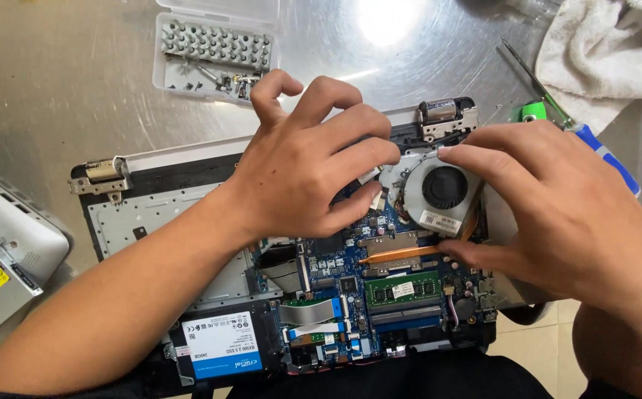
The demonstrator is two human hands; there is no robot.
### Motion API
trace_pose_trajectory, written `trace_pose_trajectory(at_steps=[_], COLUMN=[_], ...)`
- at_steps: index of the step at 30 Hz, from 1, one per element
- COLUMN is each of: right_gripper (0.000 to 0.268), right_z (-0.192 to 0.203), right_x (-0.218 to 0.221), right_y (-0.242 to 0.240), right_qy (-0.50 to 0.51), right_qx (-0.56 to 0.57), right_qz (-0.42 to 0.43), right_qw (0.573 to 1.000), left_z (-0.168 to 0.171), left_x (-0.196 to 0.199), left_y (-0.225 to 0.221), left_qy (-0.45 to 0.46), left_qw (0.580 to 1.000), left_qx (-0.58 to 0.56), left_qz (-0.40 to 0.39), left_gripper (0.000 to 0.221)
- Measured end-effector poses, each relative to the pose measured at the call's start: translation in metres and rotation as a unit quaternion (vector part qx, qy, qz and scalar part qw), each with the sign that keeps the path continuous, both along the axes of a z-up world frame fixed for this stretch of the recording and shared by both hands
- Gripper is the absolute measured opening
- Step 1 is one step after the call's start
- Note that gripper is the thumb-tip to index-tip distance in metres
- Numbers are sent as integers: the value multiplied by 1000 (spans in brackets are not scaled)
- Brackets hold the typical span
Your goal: Final assembly of a laptop including connecting internal cables, installing the cooling fan, and attaching the back cover and optical drive.
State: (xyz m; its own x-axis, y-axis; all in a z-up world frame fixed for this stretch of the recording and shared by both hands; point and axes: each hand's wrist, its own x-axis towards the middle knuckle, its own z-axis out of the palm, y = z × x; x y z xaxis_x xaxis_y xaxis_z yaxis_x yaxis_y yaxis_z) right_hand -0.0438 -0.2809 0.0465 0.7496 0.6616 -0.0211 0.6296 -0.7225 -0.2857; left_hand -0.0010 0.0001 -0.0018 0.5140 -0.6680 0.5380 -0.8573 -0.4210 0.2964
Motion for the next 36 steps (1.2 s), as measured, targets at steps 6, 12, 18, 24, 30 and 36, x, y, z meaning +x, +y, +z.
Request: trace_pose_trajectory(at_steps=[6, 12, 18, 24, 30, 36], right_gripper=[74, 67, 62, 62, 53, 50], right_z=[-2, -3, 0, 5, 1, -10], right_x=[-8, 8, 14, 12, -1, -3], right_y=[1, -3, 5, -10, -23, -22], right_qy=[3, 9, 47, 66, 47, 67], right_qx=[64, 78, 82, 85, 131, 159], right_qz=[-18, 42, 72, 27, -46, -18], right_qw=[998, 996, 993, 994, 989, 985], left_z=[-2, 0, -4, -4, 4, 4], left_x=[-3, -7, -11, -17, -26, -36], left_y=[-1, -1, -4, -14, -21, -31], left_qy=[10, 30, 38, 17, -3, -16], left_qw=[1000, 1000, 997, 997, 995, 988], left_qx=[-7, -5, 59, 73, 54, 84], left_qz=[-7, 7, 11, 34, 79, 130], left_gripper=[20, 29, 63, 65, 65, 59])
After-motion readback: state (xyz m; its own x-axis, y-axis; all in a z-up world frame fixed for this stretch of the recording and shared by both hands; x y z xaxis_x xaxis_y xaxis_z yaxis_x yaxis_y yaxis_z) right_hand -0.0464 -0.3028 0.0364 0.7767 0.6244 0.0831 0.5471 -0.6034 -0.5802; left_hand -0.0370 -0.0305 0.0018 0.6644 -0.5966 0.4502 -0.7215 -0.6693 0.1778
